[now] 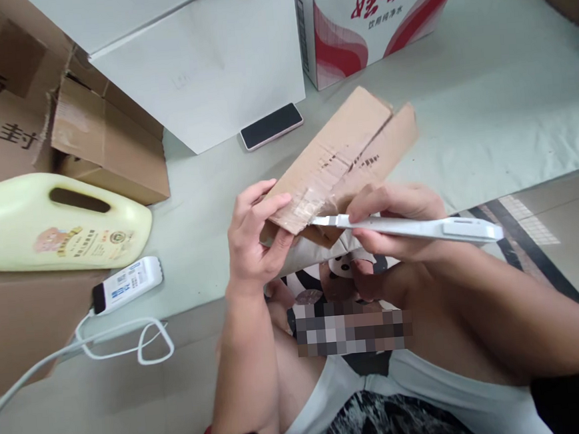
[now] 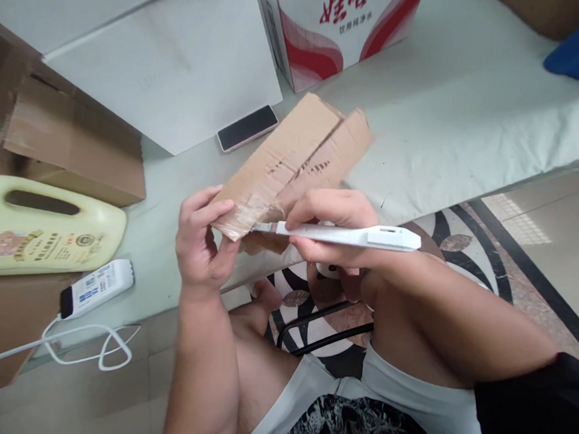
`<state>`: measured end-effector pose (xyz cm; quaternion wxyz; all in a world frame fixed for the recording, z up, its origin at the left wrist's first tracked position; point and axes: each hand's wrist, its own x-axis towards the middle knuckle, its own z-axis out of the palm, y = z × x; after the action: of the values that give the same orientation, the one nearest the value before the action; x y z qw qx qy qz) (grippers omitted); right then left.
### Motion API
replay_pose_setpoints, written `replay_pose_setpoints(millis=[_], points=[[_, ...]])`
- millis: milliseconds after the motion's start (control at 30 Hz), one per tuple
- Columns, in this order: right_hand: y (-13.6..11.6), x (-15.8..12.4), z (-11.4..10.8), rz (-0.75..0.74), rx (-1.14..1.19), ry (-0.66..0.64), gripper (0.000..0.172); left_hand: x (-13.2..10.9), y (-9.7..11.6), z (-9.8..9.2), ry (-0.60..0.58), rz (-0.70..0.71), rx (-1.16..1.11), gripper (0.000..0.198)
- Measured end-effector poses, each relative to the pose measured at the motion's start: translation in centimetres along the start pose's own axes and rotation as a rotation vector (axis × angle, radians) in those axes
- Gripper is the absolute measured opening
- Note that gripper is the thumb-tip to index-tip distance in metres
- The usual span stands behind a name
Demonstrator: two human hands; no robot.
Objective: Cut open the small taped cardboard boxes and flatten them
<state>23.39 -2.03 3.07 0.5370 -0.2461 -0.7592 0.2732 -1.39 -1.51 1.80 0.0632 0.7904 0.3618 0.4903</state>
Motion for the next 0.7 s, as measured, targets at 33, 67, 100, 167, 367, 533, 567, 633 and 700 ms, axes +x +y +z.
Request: replay_pose_setpoints(millis=[33, 67, 100, 167, 367, 533, 567, 633, 700], points=[[0.4, -0.1, 0.0, 0.026, -0.01, 0.017, 0.007, 0.0, 0.0, -0.1, 0.01, -0.025, -0.012, 0.027], [0.8, -0.3, -0.1, 0.05, -0.013, 0.028, 0.009, 0.0, 0.0, -0.1, 0.02, -0.047, -0.025, 0.026], [1.1, -0.4, -0.1, 0.067, -0.011, 0.031, 0.01, 0.0, 0.0, -0.2, 0.022, -0.065, -0.036, 0.025], [1.7, -0.5, -0.1, 0.086, 0.002, 0.028, 0.01, 0.0, 0.1, -0.2, -0.003, -0.081, -0.035, 0.023], [1.4, -0.4, 0.5, 0.087, 0.044, -0.043, 0.015, -0.1, 1.0, 1.0, -0.065, -0.123, 0.055, 0.032], [0.7, -0.7, 1.5, 0.106, 0.003, -0.03, 0.013, 0.3, 1.5, 1.3, 0.009, -0.116, 0.076, 0.023], [0.8, -0.8, 1.6, 0.118, 0.001, 0.007, 0.015, 0.5, 1.6, 1.2, 0.017, -0.111, 0.1, 0.023], [1.0, -0.9, 1.7, 0.14, 0.034, 0.133, 0.023, 0.6, 1.8, 1.1, 0.024, -0.096, 0.136, 0.025], [1.2, -0.8, 1.7, 0.196, 0.121, 0.292, 0.026, 0.7, 2.0, 1.2, 0.031, -0.08, 0.137, 0.027]])
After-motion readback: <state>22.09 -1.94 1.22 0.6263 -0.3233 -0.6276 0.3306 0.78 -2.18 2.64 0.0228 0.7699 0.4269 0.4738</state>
